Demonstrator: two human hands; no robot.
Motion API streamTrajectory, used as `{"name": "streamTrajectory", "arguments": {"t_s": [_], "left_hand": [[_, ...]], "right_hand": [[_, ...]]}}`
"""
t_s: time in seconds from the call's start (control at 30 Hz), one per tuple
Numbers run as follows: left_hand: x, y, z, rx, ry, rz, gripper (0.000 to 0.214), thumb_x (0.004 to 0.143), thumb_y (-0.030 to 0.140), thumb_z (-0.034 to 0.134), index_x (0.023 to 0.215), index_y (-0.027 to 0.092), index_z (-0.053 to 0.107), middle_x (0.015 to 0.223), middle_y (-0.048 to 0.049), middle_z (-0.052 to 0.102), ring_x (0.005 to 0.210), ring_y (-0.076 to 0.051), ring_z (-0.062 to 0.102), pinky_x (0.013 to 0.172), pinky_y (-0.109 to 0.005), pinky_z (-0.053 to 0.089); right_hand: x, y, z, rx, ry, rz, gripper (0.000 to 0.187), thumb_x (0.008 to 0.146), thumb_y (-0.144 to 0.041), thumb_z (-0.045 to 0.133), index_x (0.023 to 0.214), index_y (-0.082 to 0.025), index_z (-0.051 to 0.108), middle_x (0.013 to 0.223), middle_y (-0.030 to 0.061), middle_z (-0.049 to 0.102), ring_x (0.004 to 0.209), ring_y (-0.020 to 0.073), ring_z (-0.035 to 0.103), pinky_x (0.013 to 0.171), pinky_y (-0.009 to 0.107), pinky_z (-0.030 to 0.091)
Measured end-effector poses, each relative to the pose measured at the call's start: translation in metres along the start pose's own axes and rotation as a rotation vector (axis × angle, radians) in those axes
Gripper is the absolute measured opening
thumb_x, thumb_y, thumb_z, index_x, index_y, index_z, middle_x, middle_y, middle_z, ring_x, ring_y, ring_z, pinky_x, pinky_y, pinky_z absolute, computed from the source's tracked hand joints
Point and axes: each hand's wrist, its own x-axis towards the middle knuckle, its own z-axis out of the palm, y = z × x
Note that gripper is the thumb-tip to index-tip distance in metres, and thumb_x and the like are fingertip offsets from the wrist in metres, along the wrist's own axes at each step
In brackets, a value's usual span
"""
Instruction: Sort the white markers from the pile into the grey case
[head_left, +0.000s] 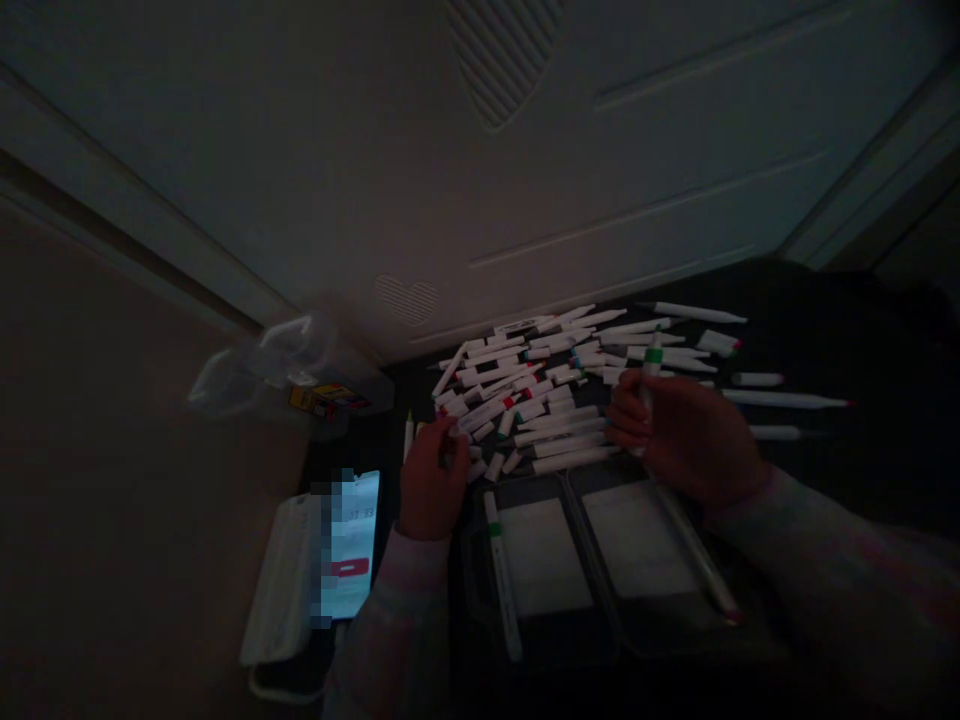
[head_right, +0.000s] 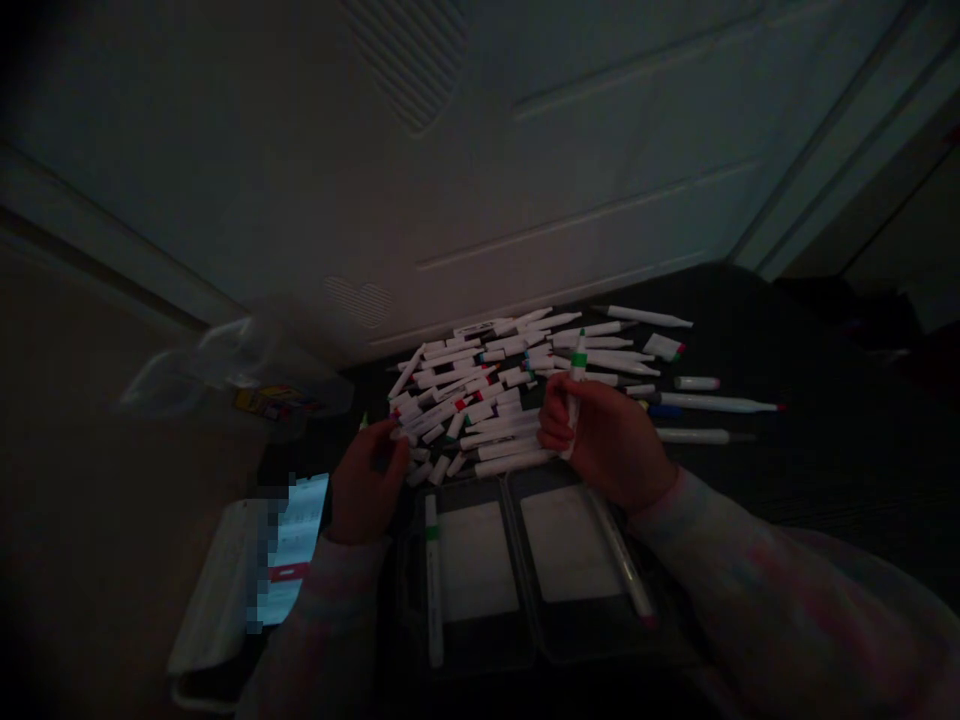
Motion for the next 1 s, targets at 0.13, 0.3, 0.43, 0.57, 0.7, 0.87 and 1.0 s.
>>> {"name": "streamTrajectory", "arguments": {"t_s": [0.13, 0.3, 0.43, 0.57, 0.7, 0.87, 1.0], "left_hand": [[-0.003, 0.002, 0.006, -0.032, -0.095, 0.068, 0.025, 0.078, 0.022, 0.049, 0.102, 0.015, 0.053, 0.090, -0.0069, 0.063, 0.079, -0.015, 0.060, 0.073, -0.029, 0.049], [0.000, -0.006, 0.002, -0.036, -0.028, -0.002, 0.027, 0.079, 0.021, 0.047, 0.105, 0.016, 0.052, 0.095, -0.0076, 0.062, 0.084, -0.016, 0.060, 0.076, -0.031, 0.048], [0.005, -0.014, -0.003, 0.065, 0.106, -0.042, 0.024, 0.081, 0.024, 0.043, 0.099, 0.015, 0.056, 0.094, -0.0085, 0.062, 0.088, -0.018, 0.059, 0.079, -0.033, 0.047], [0.005, -0.017, 0.002, 0.140, -0.039, 0.124, 0.025, 0.081, 0.022, 0.041, 0.098, 0.015, 0.058, 0.101, -0.0104, 0.063, 0.099, -0.020, 0.056, 0.087, -0.038, 0.044], [0.002, -0.016, 0.009, 0.192, -0.194, 0.223, 0.028, 0.081, 0.026, 0.043, 0.101, 0.014, 0.059, 0.109, -0.0123, 0.061, 0.110, -0.024, 0.050, 0.093, -0.044, 0.040], [0.002, -0.012, 0.008, 0.218, -0.214, 0.212, 0.034, 0.081, 0.030, 0.046, 0.109, 0.014, 0.056, 0.114, -0.0133, 0.059, 0.113, -0.026, 0.048, 0.097, -0.049, 0.035], [0.002, -0.003, 0.007, 0.228, -0.234, 0.281, 0.039, 0.081, 0.031, 0.045, 0.117, 0.015, 0.052, 0.119, -0.0129, 0.056, 0.115, -0.027, 0.045, 0.096, -0.050, 0.034]], "right_hand": [[-0.001, 0.000, -0.002, 0.037, -0.013, 0.011, 0.018, 0.076, -0.021, 0.042, 0.067, -0.018, 0.058, 0.056, -0.0019, 0.031, 0.048, 0.0080, 0.025, 0.042, 0.021, 0.026], [0.000, 0.001, -0.003, 0.027, -0.032, 0.002, 0.016, 0.075, -0.022, 0.043, 0.068, -0.018, 0.056, 0.056, -0.0020, 0.032, 0.048, 0.0080, 0.027, 0.042, 0.021, 0.027], [0.000, 0.001, -0.002, -0.030, -0.029, -0.016, 0.013, 0.075, -0.024, 0.045, 0.068, -0.020, 0.055, 0.056, -0.0027, 0.029, 0.047, 0.0085, 0.026, 0.042, 0.022, 0.027], [-0.002, 0.000, 0.000, -0.048, -0.026, -0.022, 0.011, 0.073, -0.024, 0.047, 0.066, -0.020, 0.055, 0.056, -0.0026, 0.030, 0.047, 0.0091, 0.025, 0.042, 0.023, 0.025], [-0.003, -0.001, 0.002, -0.024, -0.021, -0.021, 0.013, 0.073, -0.024, 0.046, 0.064, -0.020, 0.055, 0.055, -0.0024, 0.030, 0.047, 0.0090, 0.025, 0.043, 0.023, 0.024], [-0.002, -0.002, 0.003, -0.011, -0.017, -0.021, 0.015, 0.074, -0.022, 0.044, 0.065, -0.019, 0.056, 0.054, -0.0022, 0.031, 0.047, 0.0090, 0.024, 0.043, 0.023, 0.022], [-0.002, -0.001, 0.003, 0.009, -0.023, -0.017, 0.015, 0.074, -0.021, 0.043, 0.065, -0.018, 0.055, 0.054, -0.0022, 0.032, 0.047, 0.0085, 0.025, 0.043, 0.022, 0.023]]}}
